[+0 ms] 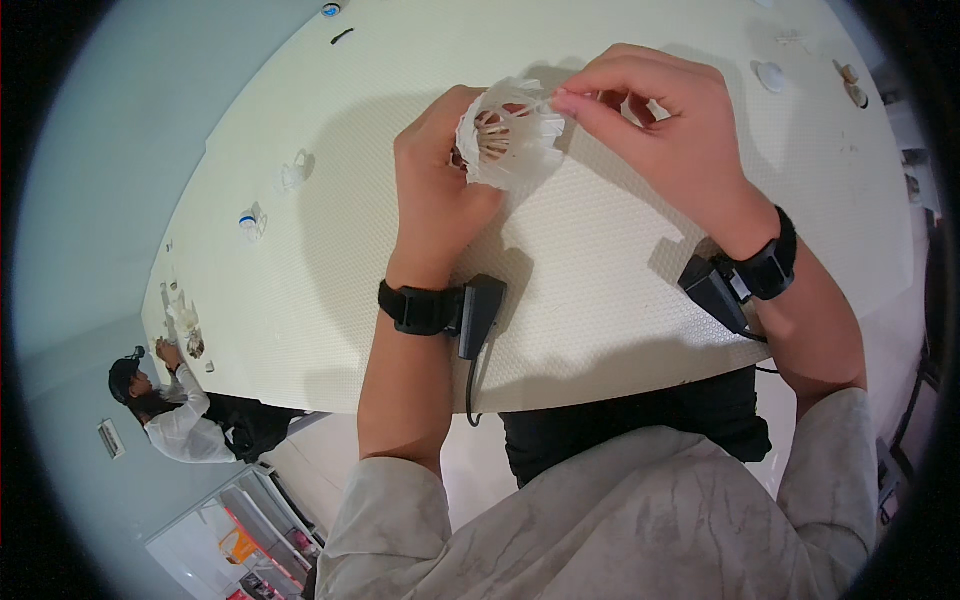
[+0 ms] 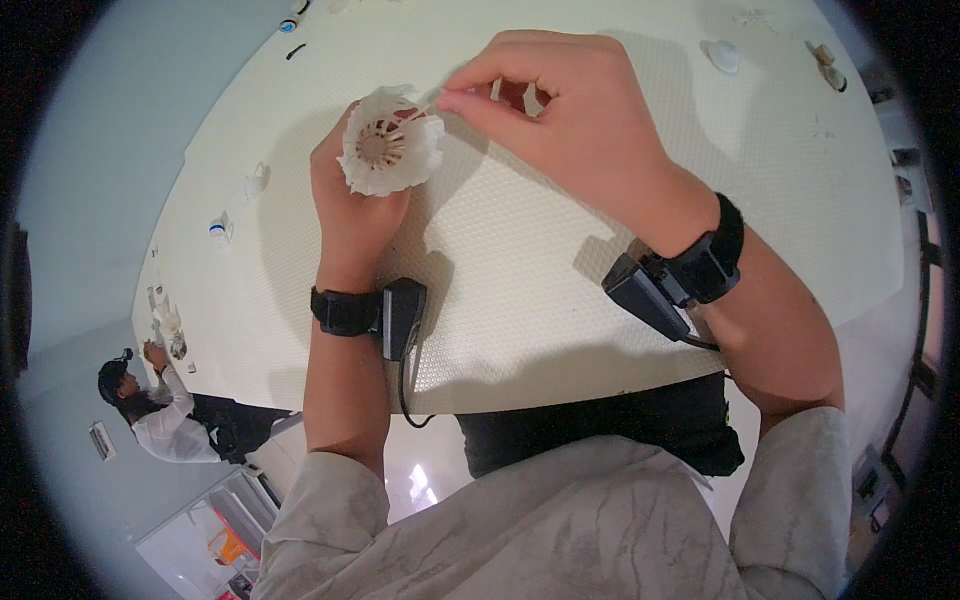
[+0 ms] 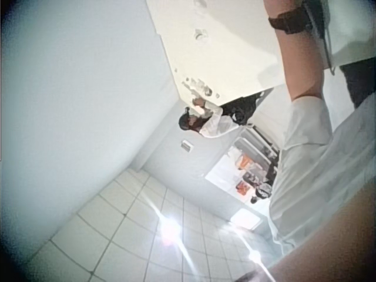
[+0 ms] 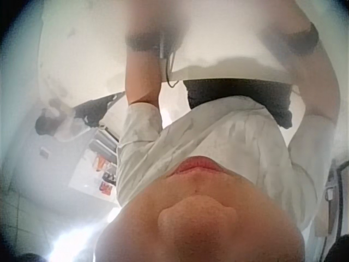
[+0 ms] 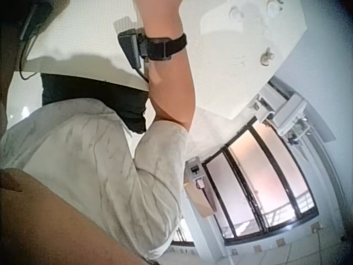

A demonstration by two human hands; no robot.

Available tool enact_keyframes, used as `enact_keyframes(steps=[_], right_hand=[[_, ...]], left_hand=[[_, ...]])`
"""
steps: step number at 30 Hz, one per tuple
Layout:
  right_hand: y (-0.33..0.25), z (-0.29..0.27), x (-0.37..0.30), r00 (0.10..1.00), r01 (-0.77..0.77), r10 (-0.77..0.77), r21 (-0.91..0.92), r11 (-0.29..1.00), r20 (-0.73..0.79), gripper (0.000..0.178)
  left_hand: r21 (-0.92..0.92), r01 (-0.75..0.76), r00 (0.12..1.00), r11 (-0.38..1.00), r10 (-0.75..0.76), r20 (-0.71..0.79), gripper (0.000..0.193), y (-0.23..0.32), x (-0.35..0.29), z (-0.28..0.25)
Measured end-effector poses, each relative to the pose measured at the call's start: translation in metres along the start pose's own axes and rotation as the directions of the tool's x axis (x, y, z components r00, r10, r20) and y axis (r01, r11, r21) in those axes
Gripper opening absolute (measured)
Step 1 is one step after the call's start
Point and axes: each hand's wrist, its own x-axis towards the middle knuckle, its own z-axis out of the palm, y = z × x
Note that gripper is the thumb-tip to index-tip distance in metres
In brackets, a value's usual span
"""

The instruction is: The recorder is assembling and inspecting shuttlecocks at a table.

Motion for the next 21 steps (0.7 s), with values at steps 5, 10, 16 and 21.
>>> enact_keyframes(steps=[5, 10, 16, 21], right_hand=[[-0.004, 0.0, -0.001, 0.997, 0.065, -0.066, -0.049, 0.997, -0.032, 0.006], [-0.003, -0.001, 0.0, 0.99, 0.124, -0.132, -0.163, 0.979, -0.041, 0.012], [0.003, -0.002, 0.004, 0.894, 0.394, -0.446, -0.389, 0.833, -0.048, 0.013], [-0.002, -0.012, 0.006, 0.856, 0.48, -0.518, -0.374, 0.793, 0.0, 0.019]], left_hand=[[-0.005, 0.021, 1.0, 1.0, -0.021, 0.017, 0.027, 0.0, -0.001, 0.001], [0.002, 0.006, 1.0, 1.0, -0.006, 0.018, 0.025, 0.002, -0.001, 0.002], [0.025, 0.0, 1.0, 1.0, -0.001, 0.024, 0.022, 0.004, -0.001, 0.001], [-0.052, 0.033, 0.999, 0.998, -0.032, 0.026, 0.021, 0.006, -0.003, 0.004]])
